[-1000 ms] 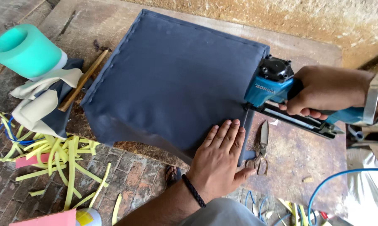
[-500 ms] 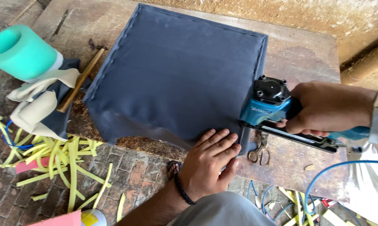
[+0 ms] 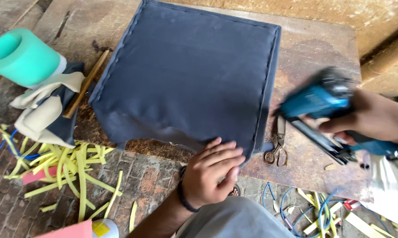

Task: The person covers a cardboard box with dark gray fabric. They use scissors to trim excess fabric and a pneumatic staple gun to secure the fabric to the box edges. The person repeatedly folds, staples, and trims the fabric around the box until it is fully covered.

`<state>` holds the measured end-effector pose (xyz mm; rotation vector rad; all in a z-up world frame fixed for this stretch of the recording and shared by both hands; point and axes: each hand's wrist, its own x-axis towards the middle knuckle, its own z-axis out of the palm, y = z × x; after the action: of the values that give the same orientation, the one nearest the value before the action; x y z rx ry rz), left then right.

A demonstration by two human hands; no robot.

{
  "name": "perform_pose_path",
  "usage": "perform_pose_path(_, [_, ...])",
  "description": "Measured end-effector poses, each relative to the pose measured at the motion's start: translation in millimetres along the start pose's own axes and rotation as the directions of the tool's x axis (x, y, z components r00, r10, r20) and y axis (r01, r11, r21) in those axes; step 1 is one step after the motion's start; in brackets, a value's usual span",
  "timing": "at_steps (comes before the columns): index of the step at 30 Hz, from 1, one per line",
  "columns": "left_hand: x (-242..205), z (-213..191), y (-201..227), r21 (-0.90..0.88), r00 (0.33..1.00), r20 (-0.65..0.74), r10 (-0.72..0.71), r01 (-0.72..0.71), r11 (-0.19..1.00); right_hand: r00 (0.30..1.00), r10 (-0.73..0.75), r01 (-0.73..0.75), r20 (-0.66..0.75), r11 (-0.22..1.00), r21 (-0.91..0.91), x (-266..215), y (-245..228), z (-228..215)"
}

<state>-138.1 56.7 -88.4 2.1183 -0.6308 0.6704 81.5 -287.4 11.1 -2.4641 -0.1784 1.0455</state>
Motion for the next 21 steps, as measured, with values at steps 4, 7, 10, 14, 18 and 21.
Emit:
perform_pose_path(4, [-41, 9, -15, -0.363, 0.800, 0.059, -0.597, 0.574, 0.734, 0.945, 0.236, -0.129, -0.225, 0.905, 0.406, 81, 156, 36])
perform_pose_path(7, [-58, 23, -21, -0.591, 0.367, 0.350, -0.862, 0.801, 0.101, 0.906, 0.095, 0.057, -0.413, 0.938, 0.341, 143, 255, 90])
perform_pose_path(10, [-58, 42, -12, -0.721, 0.240, 0.539, -0.808, 0.627, -0.295, 0.809, 0.063, -0.118, -0.584, 0.991, -0.058, 166, 317, 143])
perform_pose_path(14, [-51, 48, 10, -0.871, 0.511, 0.482, -0.712, 0.369, -0.325, 0.758, 0.142, -0.381, -0.637, 0.888, -0.256, 173, 324, 196])
perform_pose_path(18, [-48, 53, 29, -0.912, 0.484, 0.383, -0.787, 0.334, -0.238, 0.581, -0.087, -0.238, -0.809, 0.933, -0.271, 151, 291, 229])
perform_pose_path(21, [-53, 62, 35, -0.952, 0.570, 0.073, -0.819, 0.283, 0.113, 0.673, -0.193, -0.021, -0.714, 0.960, -0.279, 154, 234, 245])
